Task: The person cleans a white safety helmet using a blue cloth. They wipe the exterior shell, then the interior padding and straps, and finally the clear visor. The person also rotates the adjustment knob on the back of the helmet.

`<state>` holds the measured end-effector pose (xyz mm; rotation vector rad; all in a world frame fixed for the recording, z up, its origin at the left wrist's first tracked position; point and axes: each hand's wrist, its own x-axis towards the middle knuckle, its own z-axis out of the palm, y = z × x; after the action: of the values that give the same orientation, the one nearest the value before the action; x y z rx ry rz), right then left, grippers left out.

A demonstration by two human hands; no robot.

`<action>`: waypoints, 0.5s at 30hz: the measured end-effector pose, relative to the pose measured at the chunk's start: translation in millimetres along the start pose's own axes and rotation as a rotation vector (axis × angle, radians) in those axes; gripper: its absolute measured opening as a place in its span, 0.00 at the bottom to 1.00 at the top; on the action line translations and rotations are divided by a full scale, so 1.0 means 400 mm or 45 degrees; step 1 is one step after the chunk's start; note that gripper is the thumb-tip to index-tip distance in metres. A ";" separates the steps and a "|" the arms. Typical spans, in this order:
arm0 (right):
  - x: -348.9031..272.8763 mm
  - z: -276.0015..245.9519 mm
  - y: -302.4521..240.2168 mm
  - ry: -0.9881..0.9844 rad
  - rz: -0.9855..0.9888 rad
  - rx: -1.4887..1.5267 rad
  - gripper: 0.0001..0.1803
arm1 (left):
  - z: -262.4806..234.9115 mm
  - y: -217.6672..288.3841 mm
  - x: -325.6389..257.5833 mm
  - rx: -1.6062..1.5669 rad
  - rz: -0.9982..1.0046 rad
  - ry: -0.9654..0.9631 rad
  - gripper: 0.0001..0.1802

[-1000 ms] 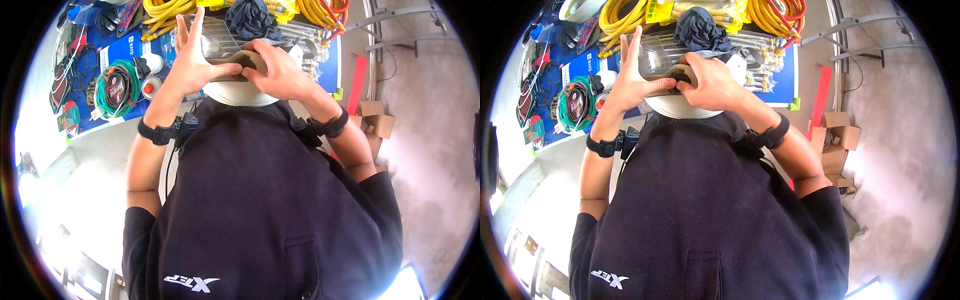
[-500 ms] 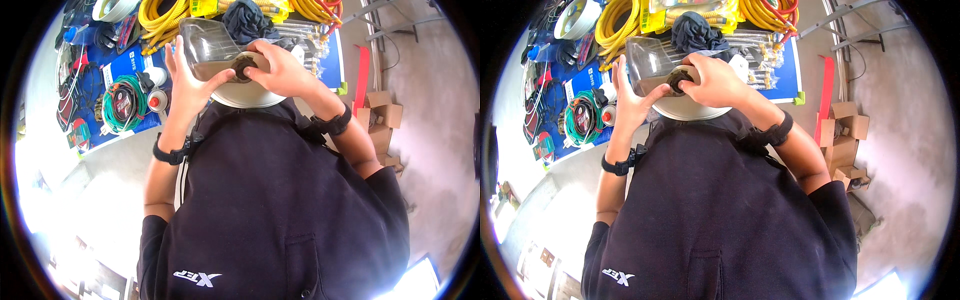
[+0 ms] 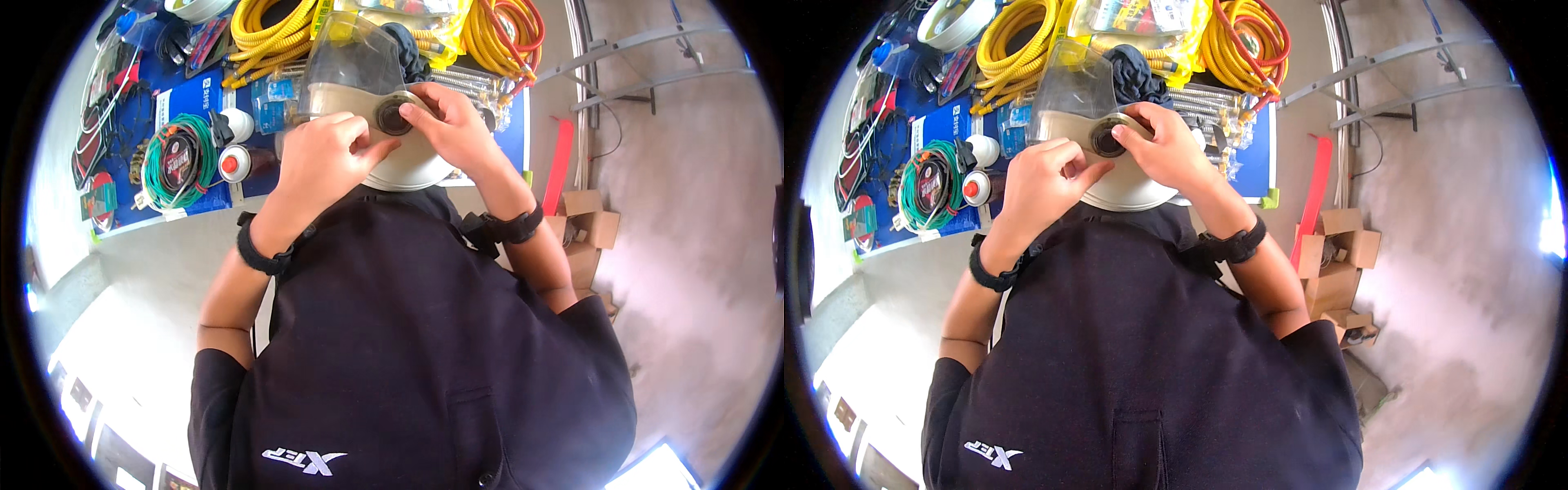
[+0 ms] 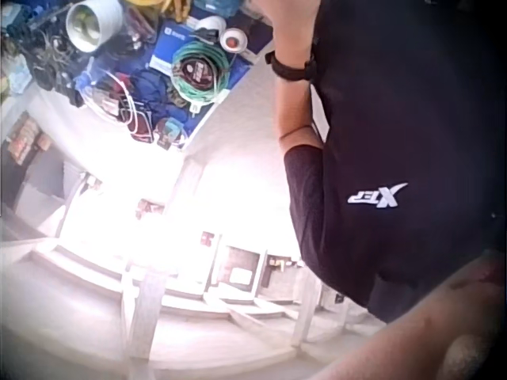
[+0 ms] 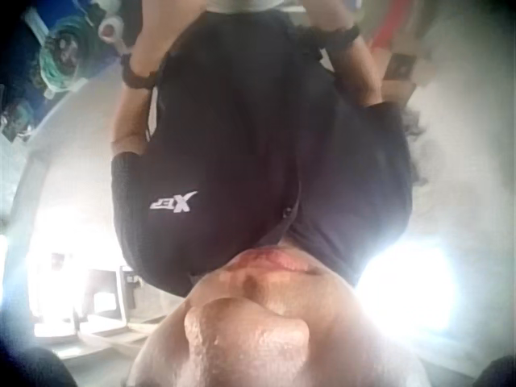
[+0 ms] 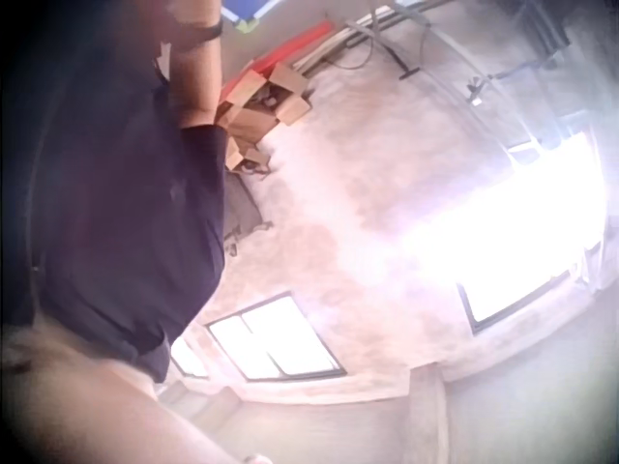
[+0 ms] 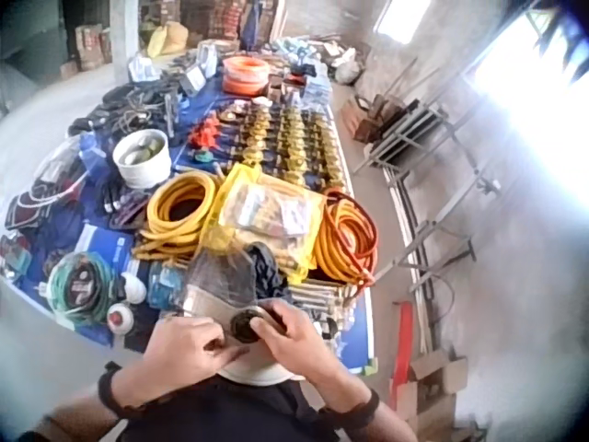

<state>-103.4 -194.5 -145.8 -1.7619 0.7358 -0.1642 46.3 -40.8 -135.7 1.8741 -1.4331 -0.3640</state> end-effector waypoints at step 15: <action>-0.082 -0.004 -0.011 0.090 0.430 1.225 0.09 | 0.096 0.045 0.013 0.139 0.093 0.491 0.27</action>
<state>-128.4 -177.2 -133.0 -0.7128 0.8068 -0.2912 11.7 -61.9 -148.5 1.8474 -1.2713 0.1109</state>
